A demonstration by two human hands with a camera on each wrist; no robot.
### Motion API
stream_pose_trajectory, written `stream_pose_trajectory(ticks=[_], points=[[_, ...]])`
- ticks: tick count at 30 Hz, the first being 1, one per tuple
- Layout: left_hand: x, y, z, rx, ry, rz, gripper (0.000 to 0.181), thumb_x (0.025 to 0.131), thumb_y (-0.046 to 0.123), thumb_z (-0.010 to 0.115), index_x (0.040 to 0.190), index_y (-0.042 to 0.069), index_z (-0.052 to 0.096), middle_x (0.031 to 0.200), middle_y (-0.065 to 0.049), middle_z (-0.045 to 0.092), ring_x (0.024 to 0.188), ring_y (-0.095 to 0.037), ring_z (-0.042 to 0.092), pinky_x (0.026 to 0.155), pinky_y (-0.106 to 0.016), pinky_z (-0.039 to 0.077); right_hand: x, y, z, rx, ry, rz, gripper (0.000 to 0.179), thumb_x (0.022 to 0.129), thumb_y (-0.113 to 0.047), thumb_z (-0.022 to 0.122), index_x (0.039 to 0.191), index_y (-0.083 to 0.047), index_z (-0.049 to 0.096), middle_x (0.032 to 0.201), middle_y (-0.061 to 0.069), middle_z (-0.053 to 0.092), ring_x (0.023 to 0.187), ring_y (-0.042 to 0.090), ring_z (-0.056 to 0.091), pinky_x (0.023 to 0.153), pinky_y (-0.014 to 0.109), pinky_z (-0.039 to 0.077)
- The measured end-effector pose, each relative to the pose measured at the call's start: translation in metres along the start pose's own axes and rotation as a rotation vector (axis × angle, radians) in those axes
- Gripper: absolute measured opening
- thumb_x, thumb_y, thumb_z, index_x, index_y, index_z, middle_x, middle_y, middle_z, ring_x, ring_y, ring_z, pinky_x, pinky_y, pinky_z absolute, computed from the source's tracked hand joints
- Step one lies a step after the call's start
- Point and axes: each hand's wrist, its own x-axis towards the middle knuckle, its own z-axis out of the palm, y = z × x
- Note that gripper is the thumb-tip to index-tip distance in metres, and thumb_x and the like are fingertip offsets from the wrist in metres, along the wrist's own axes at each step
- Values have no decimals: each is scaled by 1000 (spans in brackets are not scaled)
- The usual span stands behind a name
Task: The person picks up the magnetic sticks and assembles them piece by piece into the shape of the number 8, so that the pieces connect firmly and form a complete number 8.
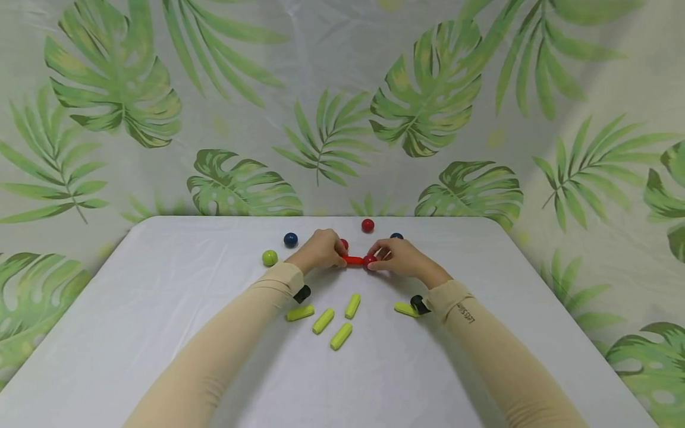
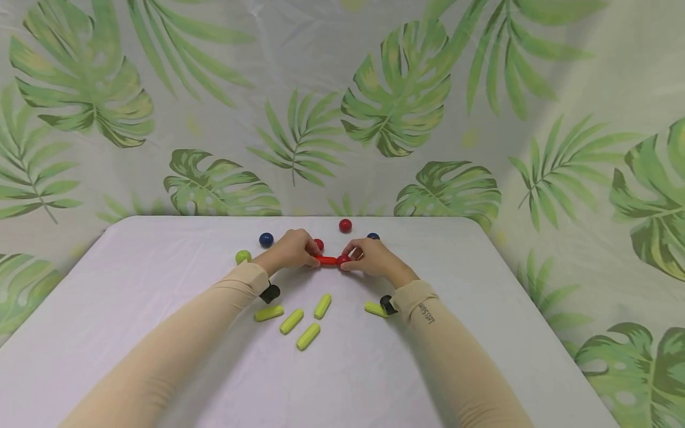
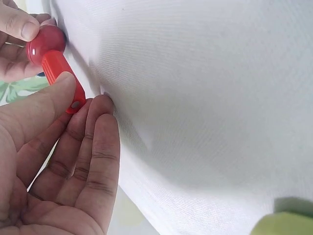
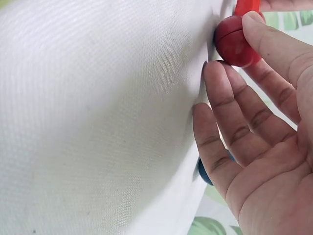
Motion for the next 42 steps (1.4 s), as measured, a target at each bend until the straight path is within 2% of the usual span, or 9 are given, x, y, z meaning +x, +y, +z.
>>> stream_pose_trajectory(ticks=[13,26,35,42], points=[[0,2,3,0,9,-1,15,91,13,86,105,9,85,98,-4,79,91,-17,63,87,-28,54,1,8,-4,48,-5,23,32,99,-31,80,124,-12,76,102,7,72,90,18,61,80,30,49],[-1,1,2,-40,5,-21,19,92,14,86,109,8,83,103,-7,77,90,-17,64,82,-26,54,1,8,-2,65,-1,64,36,100,-31,79,129,-10,74,98,7,70,89,19,58,77,29,48],[-2,0,-1,-43,-6,6,18,92,12,85,109,7,83,99,-7,78,87,-16,64,83,-26,55,-1,7,1,75,13,84,39,100,-33,79,131,-9,74,105,8,70,93,21,58,79,28,48],[-3,-1,0,-54,-20,3,18,92,10,85,110,6,83,99,-8,78,86,-16,65,83,-26,56,-2,9,4,70,16,81,39,100,-34,79,130,-10,74,106,8,70,94,21,58,79,29,48]])
